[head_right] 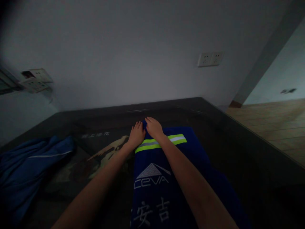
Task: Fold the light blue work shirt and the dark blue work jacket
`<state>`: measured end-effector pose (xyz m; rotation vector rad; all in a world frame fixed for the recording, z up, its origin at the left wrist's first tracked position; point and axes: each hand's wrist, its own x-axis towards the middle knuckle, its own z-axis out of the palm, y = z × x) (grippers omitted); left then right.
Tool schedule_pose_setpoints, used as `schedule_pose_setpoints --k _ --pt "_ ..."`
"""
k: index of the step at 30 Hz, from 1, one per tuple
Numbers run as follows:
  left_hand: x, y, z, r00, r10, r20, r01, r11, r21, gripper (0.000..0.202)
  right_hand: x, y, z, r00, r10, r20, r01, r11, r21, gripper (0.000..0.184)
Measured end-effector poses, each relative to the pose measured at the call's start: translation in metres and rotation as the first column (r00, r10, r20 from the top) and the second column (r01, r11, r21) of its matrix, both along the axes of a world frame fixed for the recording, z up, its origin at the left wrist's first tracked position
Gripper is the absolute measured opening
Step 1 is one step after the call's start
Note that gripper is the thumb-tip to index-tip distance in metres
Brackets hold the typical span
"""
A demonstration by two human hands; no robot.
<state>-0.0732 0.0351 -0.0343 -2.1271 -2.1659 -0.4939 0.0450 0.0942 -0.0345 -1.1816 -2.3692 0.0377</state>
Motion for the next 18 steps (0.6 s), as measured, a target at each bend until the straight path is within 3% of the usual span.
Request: schedule_pose_setpoints --k 3,9,14,18 --pt "0.004 -0.003 -0.013 1.000 0.005 -0.026 -0.008 0.994 -0.112 0.056 0.001 0.002 -0.014 0.989 0.039 0.143 -0.023 0.993 -0.113 0.046" --pt "0.000 -0.001 -0.019 0.998 0.024 -0.050 -0.032 0.983 -0.180 0.060 0.006 0.005 -0.024 0.979 0.059 0.197 -0.038 0.994 -0.105 0.049" --pt "0.001 -0.003 -0.021 1.000 0.027 0.007 -0.025 0.993 -0.119 0.057 0.005 -0.002 -0.016 0.988 0.040 0.148 -0.038 0.999 -0.017 0.045" --pt "-0.002 -0.004 -0.021 0.992 0.022 0.125 -0.019 1.000 -0.020 0.056 0.014 -0.022 0.006 0.992 0.093 0.084 -0.100 0.992 0.080 0.041"
